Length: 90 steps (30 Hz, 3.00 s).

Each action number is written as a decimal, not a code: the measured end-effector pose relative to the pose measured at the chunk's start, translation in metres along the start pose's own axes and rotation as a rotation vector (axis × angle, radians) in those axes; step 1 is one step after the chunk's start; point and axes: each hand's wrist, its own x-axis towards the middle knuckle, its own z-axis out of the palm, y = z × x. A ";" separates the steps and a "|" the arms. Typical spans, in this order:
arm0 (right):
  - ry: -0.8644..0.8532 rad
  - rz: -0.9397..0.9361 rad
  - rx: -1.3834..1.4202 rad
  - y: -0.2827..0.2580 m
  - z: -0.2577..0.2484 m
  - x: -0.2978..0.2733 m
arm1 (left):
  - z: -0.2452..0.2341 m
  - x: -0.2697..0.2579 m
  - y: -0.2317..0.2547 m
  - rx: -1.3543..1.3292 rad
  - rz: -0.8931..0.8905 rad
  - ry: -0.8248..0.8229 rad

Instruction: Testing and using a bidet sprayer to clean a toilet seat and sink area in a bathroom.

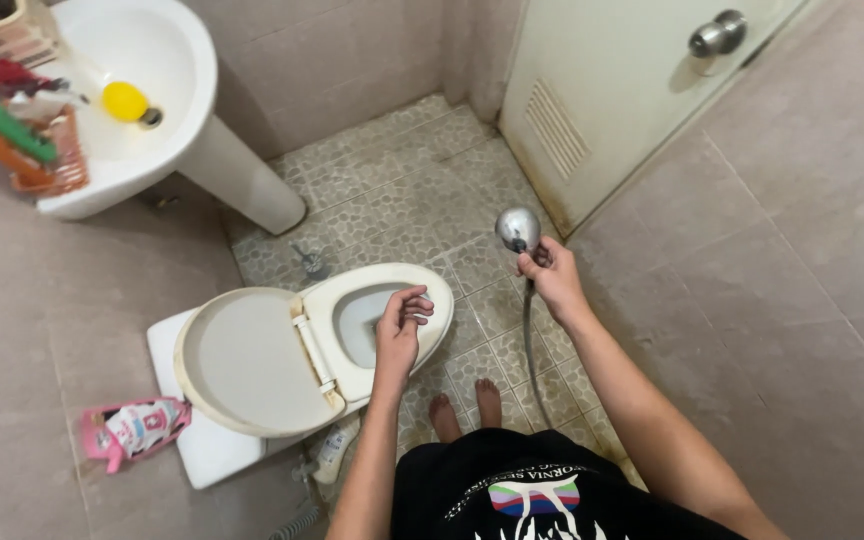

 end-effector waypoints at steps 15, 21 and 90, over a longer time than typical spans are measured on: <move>0.173 0.024 -0.002 0.002 -0.047 -0.020 | 0.036 0.024 0.016 0.026 -0.040 -0.181; 0.234 0.058 -0.027 -0.009 -0.046 -0.035 | 0.047 0.048 -0.008 -0.026 -0.022 -0.294; 2.510 -0.131 0.279 -0.002 0.033 -0.010 | 0.424 0.117 0.011 -0.022 0.131 -2.872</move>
